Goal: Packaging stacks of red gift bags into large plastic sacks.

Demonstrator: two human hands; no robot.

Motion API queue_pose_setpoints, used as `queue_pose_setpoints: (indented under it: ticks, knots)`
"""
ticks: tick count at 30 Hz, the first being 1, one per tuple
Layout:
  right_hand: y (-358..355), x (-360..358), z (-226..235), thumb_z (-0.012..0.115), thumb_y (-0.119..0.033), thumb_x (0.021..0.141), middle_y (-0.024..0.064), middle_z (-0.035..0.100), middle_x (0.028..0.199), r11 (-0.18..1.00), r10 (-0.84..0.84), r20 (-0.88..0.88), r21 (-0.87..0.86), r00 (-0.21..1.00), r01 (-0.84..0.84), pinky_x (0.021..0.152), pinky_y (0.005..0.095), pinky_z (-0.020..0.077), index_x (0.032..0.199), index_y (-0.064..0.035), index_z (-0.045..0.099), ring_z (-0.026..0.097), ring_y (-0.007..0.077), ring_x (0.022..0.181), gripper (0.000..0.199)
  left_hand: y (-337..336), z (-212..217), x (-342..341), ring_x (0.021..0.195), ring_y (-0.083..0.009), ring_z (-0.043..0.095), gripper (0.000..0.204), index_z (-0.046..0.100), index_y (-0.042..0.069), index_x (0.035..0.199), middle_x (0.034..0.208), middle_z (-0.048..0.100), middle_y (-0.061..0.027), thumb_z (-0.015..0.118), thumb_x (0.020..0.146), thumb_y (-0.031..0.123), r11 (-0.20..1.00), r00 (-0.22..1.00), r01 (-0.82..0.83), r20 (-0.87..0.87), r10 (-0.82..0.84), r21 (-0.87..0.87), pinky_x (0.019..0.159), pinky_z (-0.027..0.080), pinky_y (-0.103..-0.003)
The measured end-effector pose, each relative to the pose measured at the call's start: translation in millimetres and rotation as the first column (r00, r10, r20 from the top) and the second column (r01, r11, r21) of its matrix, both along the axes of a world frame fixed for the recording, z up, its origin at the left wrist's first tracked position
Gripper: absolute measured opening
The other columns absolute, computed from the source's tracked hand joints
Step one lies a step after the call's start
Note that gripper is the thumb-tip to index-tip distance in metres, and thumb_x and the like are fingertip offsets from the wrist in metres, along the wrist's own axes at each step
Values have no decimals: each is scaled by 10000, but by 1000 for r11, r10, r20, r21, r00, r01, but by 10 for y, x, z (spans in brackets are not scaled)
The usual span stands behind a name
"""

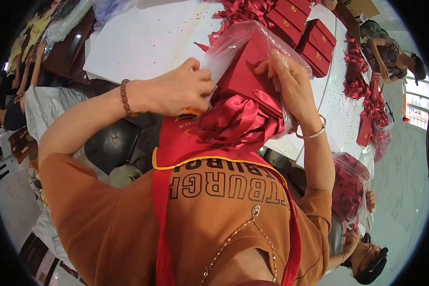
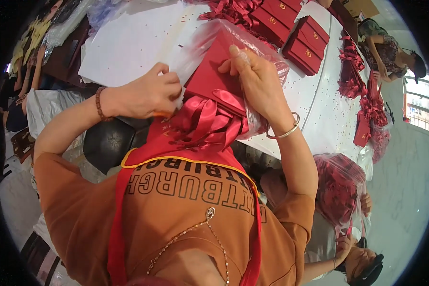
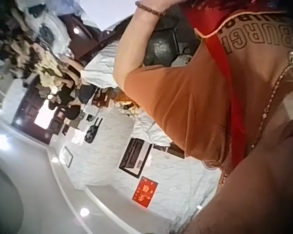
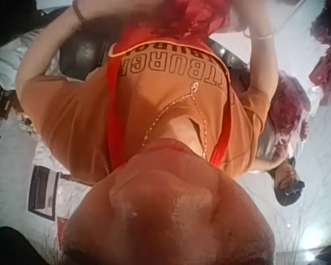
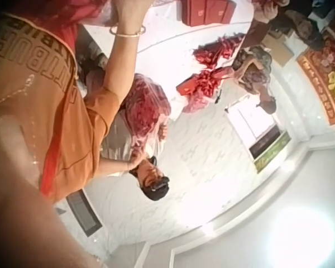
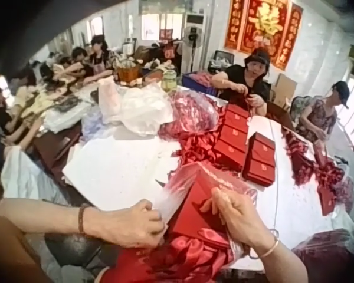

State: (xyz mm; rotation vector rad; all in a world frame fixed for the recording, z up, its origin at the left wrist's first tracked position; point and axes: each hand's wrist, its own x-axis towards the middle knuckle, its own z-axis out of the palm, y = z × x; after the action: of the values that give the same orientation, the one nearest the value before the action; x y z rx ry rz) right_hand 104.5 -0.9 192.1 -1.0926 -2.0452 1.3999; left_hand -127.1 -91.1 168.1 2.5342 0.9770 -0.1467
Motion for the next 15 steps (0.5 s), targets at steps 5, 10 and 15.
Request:
queue_pose_setpoints:
  ticks: [5,10,15]
  knots:
    - [-63,15,36,425,-360,936,39,639,759,999,-31,-22,-25,999,30,502,217,369,677,-12,484,410,57,536,437,-139,290,-111,1122,-273,402,71,571,114,741,936,538,-23,597,751,179,988,874,30,475,-100,151,909,286,-420]
    - [-70,27,24,420,-387,931,54,653,778,999,-33,-50,19,998,34,534,220,382,670,1,507,437,68,567,475,-253,302,91,768,-301,502,174,560,58,862,770,533,-115,587,754,191,978,985,-152,57,161,-141,724,378,-413]
    - [-76,54,8,418,-394,927,73,666,786,999,-29,-30,44,999,30,576,242,416,668,13,537,485,83,595,497,-250,504,240,732,-314,549,101,589,7,768,776,575,-141,553,771,101,966,922,210,359,-145,-150,664,444,-388]
